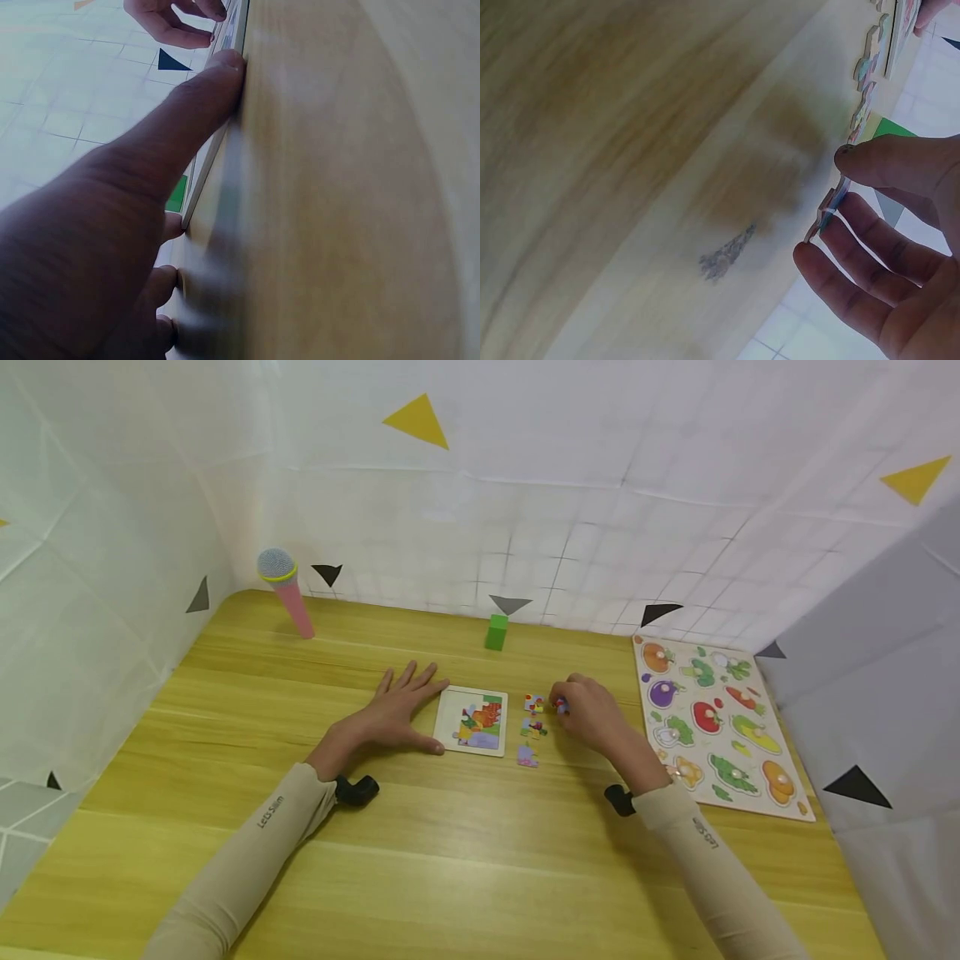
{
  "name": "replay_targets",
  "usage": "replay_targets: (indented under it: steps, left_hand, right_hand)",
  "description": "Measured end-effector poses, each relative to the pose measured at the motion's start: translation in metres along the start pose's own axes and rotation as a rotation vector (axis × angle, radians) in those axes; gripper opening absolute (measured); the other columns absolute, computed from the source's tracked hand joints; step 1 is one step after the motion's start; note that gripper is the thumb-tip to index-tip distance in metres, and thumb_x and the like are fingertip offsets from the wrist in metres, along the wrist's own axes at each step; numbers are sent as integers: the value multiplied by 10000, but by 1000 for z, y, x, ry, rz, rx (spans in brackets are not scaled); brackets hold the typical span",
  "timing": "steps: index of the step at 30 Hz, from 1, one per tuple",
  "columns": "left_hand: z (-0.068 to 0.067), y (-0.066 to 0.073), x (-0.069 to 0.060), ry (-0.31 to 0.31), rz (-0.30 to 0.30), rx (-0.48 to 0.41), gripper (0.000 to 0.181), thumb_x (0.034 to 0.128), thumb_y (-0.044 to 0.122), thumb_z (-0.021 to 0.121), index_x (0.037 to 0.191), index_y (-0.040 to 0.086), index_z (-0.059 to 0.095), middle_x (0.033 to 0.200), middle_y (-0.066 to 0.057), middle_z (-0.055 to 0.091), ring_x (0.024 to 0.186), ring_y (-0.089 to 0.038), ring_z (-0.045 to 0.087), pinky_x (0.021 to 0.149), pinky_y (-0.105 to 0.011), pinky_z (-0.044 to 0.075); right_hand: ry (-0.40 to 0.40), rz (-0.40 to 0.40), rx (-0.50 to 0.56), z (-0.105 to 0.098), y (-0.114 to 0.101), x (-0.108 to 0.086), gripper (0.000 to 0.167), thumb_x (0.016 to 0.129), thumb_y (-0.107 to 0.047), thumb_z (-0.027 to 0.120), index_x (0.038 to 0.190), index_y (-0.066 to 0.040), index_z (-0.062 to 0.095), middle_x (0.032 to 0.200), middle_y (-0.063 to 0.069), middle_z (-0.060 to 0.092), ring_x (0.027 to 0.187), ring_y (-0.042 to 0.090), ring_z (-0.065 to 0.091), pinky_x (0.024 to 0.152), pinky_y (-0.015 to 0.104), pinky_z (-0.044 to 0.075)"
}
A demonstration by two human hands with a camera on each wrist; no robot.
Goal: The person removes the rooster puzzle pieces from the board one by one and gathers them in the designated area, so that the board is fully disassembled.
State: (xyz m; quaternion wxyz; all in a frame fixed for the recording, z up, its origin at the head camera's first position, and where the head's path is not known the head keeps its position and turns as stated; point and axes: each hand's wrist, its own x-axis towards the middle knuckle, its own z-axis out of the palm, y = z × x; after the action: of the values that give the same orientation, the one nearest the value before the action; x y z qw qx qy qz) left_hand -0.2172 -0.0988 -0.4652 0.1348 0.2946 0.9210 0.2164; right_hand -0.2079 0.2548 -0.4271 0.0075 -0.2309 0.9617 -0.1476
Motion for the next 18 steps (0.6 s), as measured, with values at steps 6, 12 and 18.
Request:
replay_targets:
  steps: [6, 12, 18]
  left_hand:
    - [0, 0, 0, 4, 8, -7, 1134, 730, 728, 739, 1615, 241, 222, 1679, -64, -2, 1512, -331, -115, 1153, -571, -129]
    - [0, 1, 0, 3, 4, 3, 1131, 733, 729, 736, 1615, 248, 217, 1679, -62, -6, 1512, -329, -116, 1153, -576, -123]
    - [0, 0, -1, 4, 5, -1, 1131, 735, 725, 737, 1615, 238, 221, 1678, -67, -7, 1511, -336, -116, 1152, -583, -119]
  right_hand:
    - [-5, 5, -11, -2, -1, 0, 194, 811, 18, 758, 1000, -18, 748, 971, 167, 642, 846, 315, 625, 733, 488, 531]
    - [-7, 3, -25, -5, -3, -1, 198, 818, -6, 768, 1014, -18, 745, 987, 170, 645, 849, 309, 623, 740, 494, 528]
    - [4, -11, -7, -5, -10, 1, 223, 807, 6, 774, 1026, -20, 743, 1000, 165, 654, 888, 326, 639, 758, 495, 533]
